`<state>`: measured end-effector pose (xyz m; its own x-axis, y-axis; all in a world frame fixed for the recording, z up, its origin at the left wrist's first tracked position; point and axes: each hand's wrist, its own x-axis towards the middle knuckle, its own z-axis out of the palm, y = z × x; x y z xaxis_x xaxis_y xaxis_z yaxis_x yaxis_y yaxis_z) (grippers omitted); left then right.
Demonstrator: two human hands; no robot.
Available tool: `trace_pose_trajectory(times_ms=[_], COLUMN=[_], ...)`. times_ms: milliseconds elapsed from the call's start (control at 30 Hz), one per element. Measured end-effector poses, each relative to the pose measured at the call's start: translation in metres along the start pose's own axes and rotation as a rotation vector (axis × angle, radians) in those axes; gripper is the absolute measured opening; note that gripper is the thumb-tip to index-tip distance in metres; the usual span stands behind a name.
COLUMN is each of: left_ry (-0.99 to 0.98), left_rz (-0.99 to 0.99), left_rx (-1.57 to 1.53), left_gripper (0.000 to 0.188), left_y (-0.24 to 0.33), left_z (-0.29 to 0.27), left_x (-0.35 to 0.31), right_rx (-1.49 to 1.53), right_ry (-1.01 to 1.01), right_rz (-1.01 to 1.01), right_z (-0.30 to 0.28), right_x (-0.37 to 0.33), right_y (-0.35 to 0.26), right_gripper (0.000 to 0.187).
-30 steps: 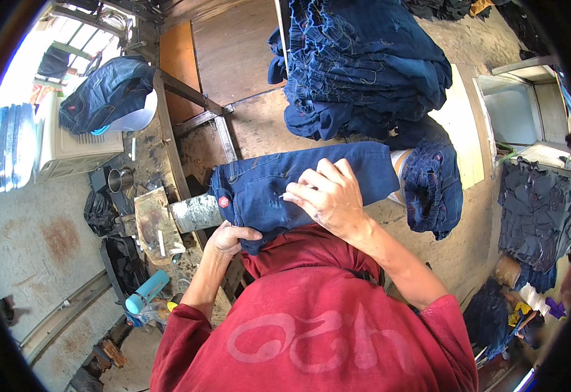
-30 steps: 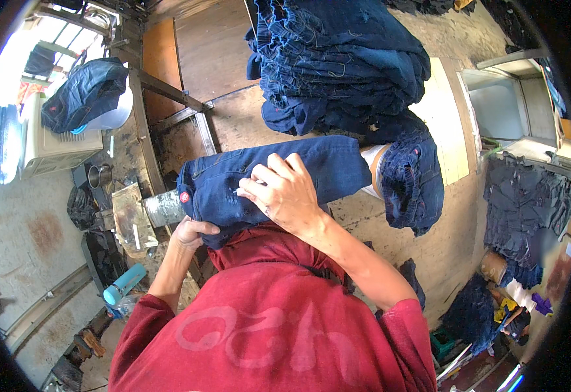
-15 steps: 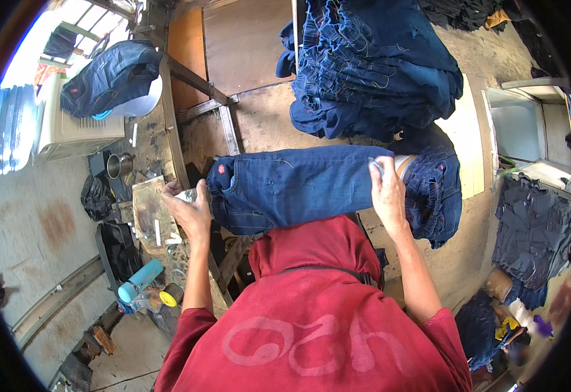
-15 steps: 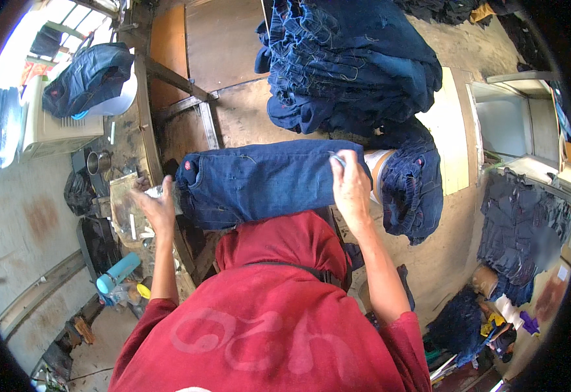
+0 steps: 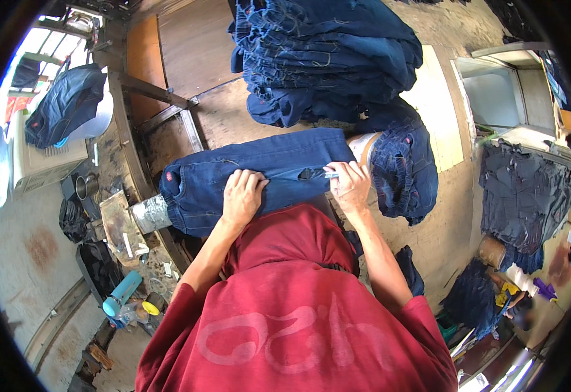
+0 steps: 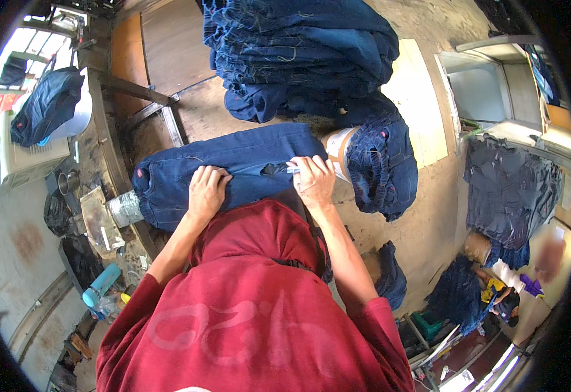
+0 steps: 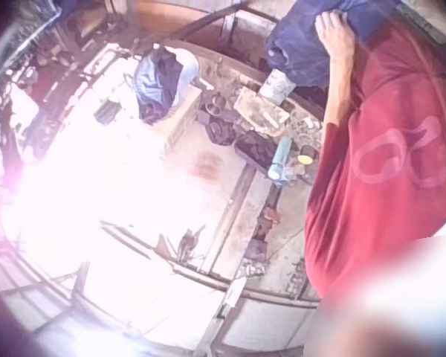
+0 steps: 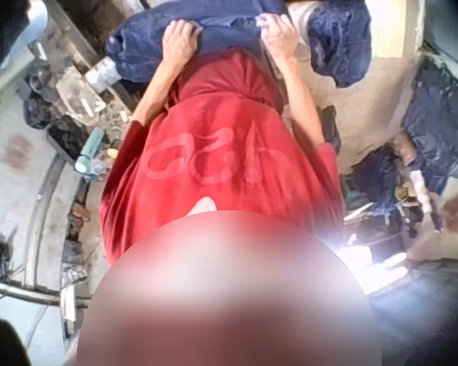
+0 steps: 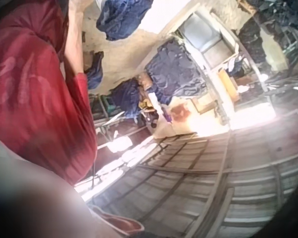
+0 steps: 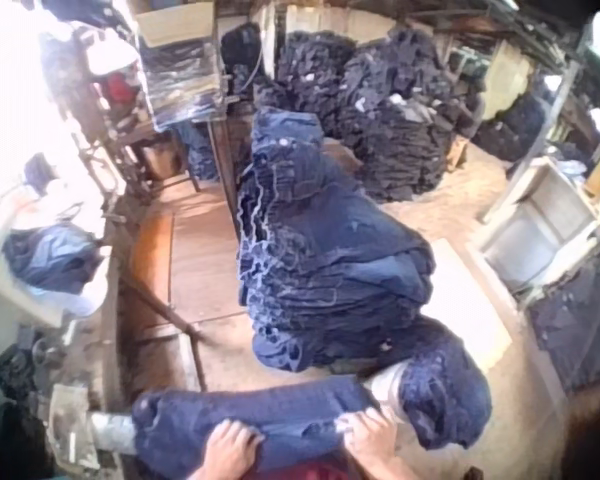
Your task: The person scrapes small metal jewelry pieces off the surface of denim jeans using a small metal tool. They repeatedly pick up jeans from a pile, scrape the surface, and place the jeans back down.
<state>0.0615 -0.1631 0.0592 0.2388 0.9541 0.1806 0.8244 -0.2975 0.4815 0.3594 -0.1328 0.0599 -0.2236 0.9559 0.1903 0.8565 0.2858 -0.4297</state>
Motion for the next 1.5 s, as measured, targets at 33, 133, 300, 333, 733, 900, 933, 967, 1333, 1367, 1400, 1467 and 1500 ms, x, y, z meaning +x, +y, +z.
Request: trace_pose_trajectory(times_ms=[33, 133, 300, 333, 733, 900, 933, 967, 1333, 1367, 1400, 1467, 1500], left_ry=[0.001, 0.054, -0.526, -0.388, -0.450, -0.461, -0.510, -0.550, -0.525, -0.537, -0.571, -0.643, -0.616], left_rz=[-0.043, -0.130, -0.772, -0.781, -1.112, -1.370, -1.295, -1.107, -1.158, -1.176, -1.176, -1.140, -1.010], left_rx=[-0.009, -0.097, -0.728, -1.187, -1.252, -1.350, -1.271, -1.218, -1.242, -1.301, -1.249, -1.182, -1.099], left_gripper=[0.014, 0.015, 0.055, 0.064, 0.016, 0.011, 0.011, 0.012, 0.014, 0.014, 0.015, 0.016, 0.016], left_y=[0.007, 0.044, 0.097, 0.102, 0.088, 0.085, 0.084, 0.083, 0.075, 0.074, 0.074, 0.076, 0.078], left_z=[-0.006, -0.019, 0.001, 0.005, 0.019, 0.008, 0.009, 0.010, 0.004, 0.002, 0.003, 0.009, 0.015], left_x=[0.002, 0.014, 0.049, 0.052, 0.026, 0.035, 0.040, 0.043, 0.027, 0.028, 0.032, 0.042, 0.047], right_rx=[0.008, 0.426, 0.756, 0.754, 0.606, 0.738, 0.721, 0.708, 0.588, 0.589, 0.588, 0.577, 0.566], right_ry=[-0.001, -0.129, -0.128, -0.141, -0.320, -0.303, -0.279, -0.263, -0.231, -0.208, -0.185, -0.211, -0.250], right_rz=[0.016, 0.433, 0.662, 0.679, 0.663, 0.689, 0.679, 0.668, 0.540, 0.531, 0.522, 0.557, 0.600], right_z=[-0.004, -0.008, -0.007, -0.008, -0.014, -0.019, -0.019, -0.020, -0.019, -0.018, -0.017, -0.016, -0.016], right_x=[-0.001, -0.001, 0.003, 0.003, -0.002, -0.006, -0.006, -0.006, -0.012, -0.013, -0.013, -0.012, -0.012], right_y=[-0.001, -0.006, -0.012, -0.013, -0.016, -0.019, -0.021, -0.022, -0.019, -0.020, -0.022, -0.023, -0.023], right_gripper=[0.022, 0.016, 0.026, 0.026, 0.049, 0.044, 0.044, 0.043, 0.040, 0.040, 0.040, 0.036, 0.034])
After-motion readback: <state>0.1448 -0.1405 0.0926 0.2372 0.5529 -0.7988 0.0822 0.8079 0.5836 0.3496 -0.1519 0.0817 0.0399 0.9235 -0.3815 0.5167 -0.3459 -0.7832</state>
